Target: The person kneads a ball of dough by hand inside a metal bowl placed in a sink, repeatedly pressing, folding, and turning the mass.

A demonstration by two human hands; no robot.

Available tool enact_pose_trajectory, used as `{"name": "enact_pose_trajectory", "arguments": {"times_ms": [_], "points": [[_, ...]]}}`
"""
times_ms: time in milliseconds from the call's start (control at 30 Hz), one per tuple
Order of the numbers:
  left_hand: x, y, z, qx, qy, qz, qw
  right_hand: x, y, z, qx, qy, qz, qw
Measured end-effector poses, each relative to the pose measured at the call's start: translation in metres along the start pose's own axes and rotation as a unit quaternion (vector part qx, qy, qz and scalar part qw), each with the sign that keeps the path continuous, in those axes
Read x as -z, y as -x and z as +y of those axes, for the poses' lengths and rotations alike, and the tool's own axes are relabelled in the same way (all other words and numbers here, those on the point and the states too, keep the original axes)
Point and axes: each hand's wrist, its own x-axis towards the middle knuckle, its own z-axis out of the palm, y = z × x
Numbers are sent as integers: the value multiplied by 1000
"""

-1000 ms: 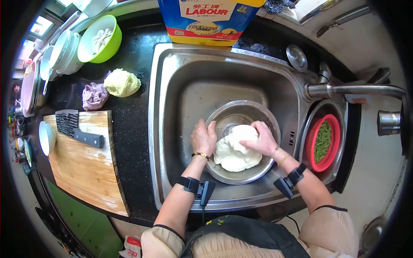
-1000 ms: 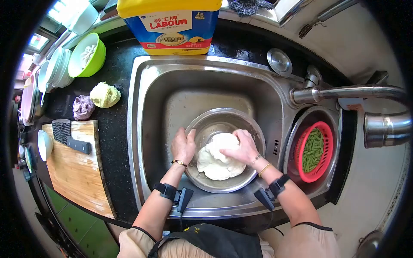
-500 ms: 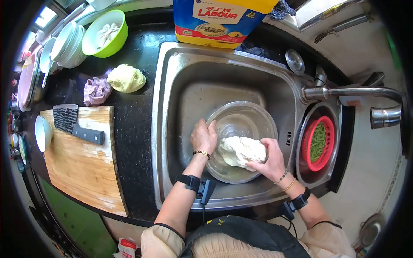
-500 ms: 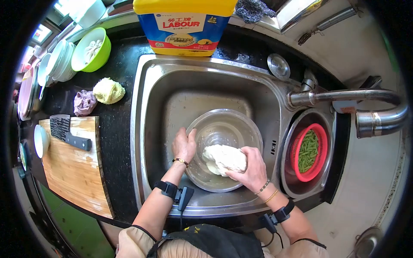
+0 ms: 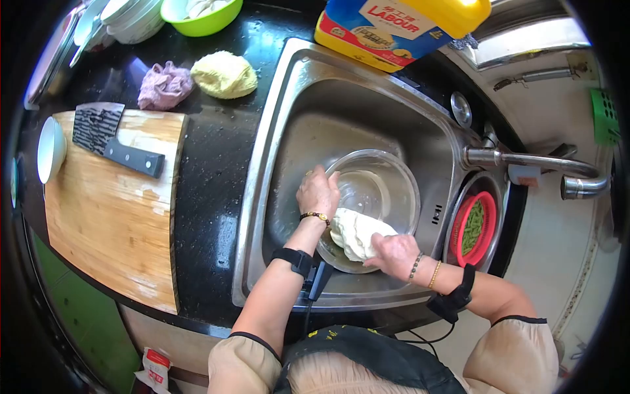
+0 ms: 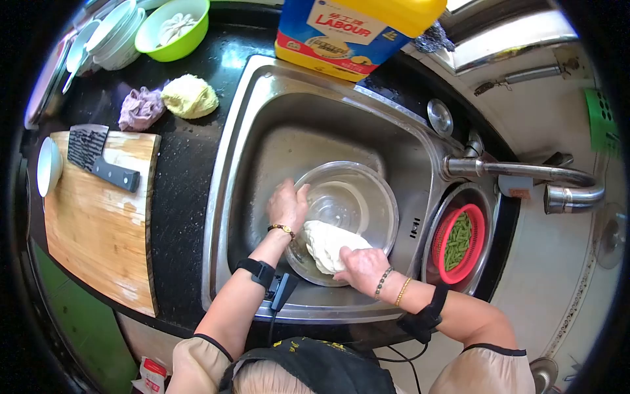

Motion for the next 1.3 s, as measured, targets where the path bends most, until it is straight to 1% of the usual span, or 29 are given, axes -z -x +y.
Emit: {"name": "enact_pose_trajectory", "arguments": {"times_ms": [100,300,400,533,600,700,767,833,867,1000,1167,1300], "points": [[-1,-1,-1,5,8,-3,1000,-6,-1,-5,3,1,-16,1000],[3,-1,2,10,19,-3,1000,-13,-13,-11,-20,45,-62,997],[6,1,4,23,32,-30,999,-29,-19,-14,-26,66,-50,996],[3,-1,3,19,23,-25,999,-45,-30,-21,-38,81,-51,995],[4,-1,4,15,16,-28,999,-52,-35,-25,-58,93,-68,992],[3,0,4,13,2,-31,999,-52,-44,-34,-81,85,-83,990],[1,0,2,3,2,-10,1000,-53,-49,-36,-94,64,-90,989],[1,0,2,0,4,-13,1000,-56,-55,-34,-78,63,-98,990],[1,1,2,1,11,-12,1000,-54,-58,-36,-86,62,-112,988],[-2,0,0,-6,3,-9,1000,-56,-71,-34,-68,49,-109,990],[0,0,0,8,17,-11,1000,-41,-91,-33,-95,13,-162,982],[-5,-2,-4,1,10,1,1000,-33,-103,-33,-93,7,-176,980]]}}
